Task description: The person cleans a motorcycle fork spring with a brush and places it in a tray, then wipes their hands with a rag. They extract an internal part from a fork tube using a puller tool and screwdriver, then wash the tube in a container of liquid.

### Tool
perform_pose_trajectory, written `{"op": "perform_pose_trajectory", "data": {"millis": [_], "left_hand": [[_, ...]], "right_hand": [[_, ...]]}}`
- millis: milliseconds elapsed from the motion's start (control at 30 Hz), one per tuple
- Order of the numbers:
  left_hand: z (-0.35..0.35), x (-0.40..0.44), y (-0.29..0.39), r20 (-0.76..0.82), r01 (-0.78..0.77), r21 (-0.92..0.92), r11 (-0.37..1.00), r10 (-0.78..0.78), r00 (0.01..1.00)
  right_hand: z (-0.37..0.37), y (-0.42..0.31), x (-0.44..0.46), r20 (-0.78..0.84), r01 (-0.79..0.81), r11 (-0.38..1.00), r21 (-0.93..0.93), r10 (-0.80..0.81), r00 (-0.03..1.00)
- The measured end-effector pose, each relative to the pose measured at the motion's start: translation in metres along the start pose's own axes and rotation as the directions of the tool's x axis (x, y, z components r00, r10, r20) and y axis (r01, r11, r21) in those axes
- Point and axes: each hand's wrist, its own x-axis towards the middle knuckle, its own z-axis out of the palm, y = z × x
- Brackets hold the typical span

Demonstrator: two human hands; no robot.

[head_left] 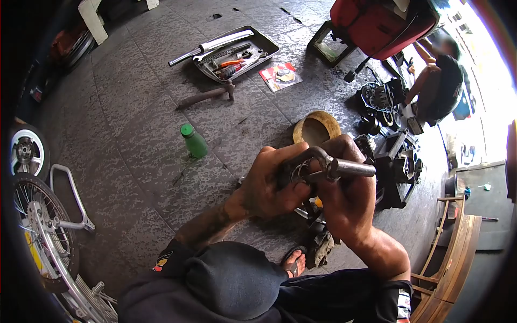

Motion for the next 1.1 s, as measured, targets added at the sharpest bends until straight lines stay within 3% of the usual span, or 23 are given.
{"op": "perform_pose_trajectory", "data": {"millis": [133,200,233,267,300,333,367,400,467,600,733,800,933,1067,1100], "left_hand": [[0.0,0.001,0.001,-0.001,0.066,-0.02,0.998,-0.066,0.998],[0.003,0.005,0.008,-0.026,0.054,0.001,0.999,-0.054,0.998],[0.007,0.011,0.021,-0.002,0.028,-0.021,0.999,-0.028,1.0],[0.008,0.008,0.026,0.068,0.088,-0.06,0.994,-0.084,0.994],[0.01,0.005,0.031,0.137,0.152,-0.091,0.984,-0.139,0.981],[0.009,-0.001,0.033,0.249,0.312,-0.123,0.942,-0.275,0.929],[0.013,-0.001,0.033,0.212,0.258,-0.13,0.957,-0.227,0.951],[0.014,-0.001,0.033,0.2,0.269,-0.121,0.956,-0.242,0.95],[0.01,0.002,0.031,0.143,0.339,-0.146,0.929,-0.319,0.937],[-0.003,0.006,0.028,-0.036,0.275,-0.132,0.952,-0.282,0.959],[-0.01,0.007,0.024,0.027,0.3,-0.17,0.939,-0.3,0.954],[-0.011,0.01,0.018,0.025,0.297,-0.175,0.939,-0.298,0.954],[-0.024,0.021,0.007,0.051,0.287,-0.234,0.929,-0.284,0.958],[-0.038,0.019,0.0,-0.019,0.269,-0.29,0.918,-0.287,0.958],[-0.05,0.015,-0.001,0.128,0.432,-0.366,0.824,-0.415,0.901]], "right_hand": [[0.006,0.001,0.002,-0.042,0.037,0.998,-0.047,-0.039,0.998],[0.003,0.003,0.007,-0.085,0.074,0.983,-0.171,-0.089,0.992],[-0.006,0.016,0.02,-0.094,0.209,0.943,-0.261,-0.24,0.966],[-0.011,0.023,0.028,-0.213,0.16,0.958,-0.238,-0.212,0.954],[-0.015,0.028,0.031,-0.322,0.025,0.991,-0.129,-0.066,0.944],[-0.018,0.036,0.037,-0.371,-0.068,0.996,-0.066,0.038,0.928],[-0.019,0.046,0.044,-0.364,-0.13,0.989,-0.073,0.095,0.926],[-0.022,0.056,0.05,-0.321,-0.188,0.965,-0.183,0.122,0.939],[-0.012,0.096,0.054,-0.256,-0.157,0.96,-0.23,0.096,0.962],[0.024,0.165,0.072,-0.058,-0.227,0.86,-0.457,0.226,0.972],[0.072,0.216,0.116,0.064,-0.074,0.883,-0.463,0.117,0.991],[0.091,0.237,0.141,0.084,-0.036,0.816,-0.577,0.103,0.991],[0.123,0.269,0.194,0.14,0.063,0.786,-0.615,0.03,0.99],[0.151,0.302,0.231,0.209,0.184,0.743,-0.643,-0.061,0.976],[0.157,0.307,0.239,0.231,0.198,0.718,-0.667,-0.053,0.971]]}}
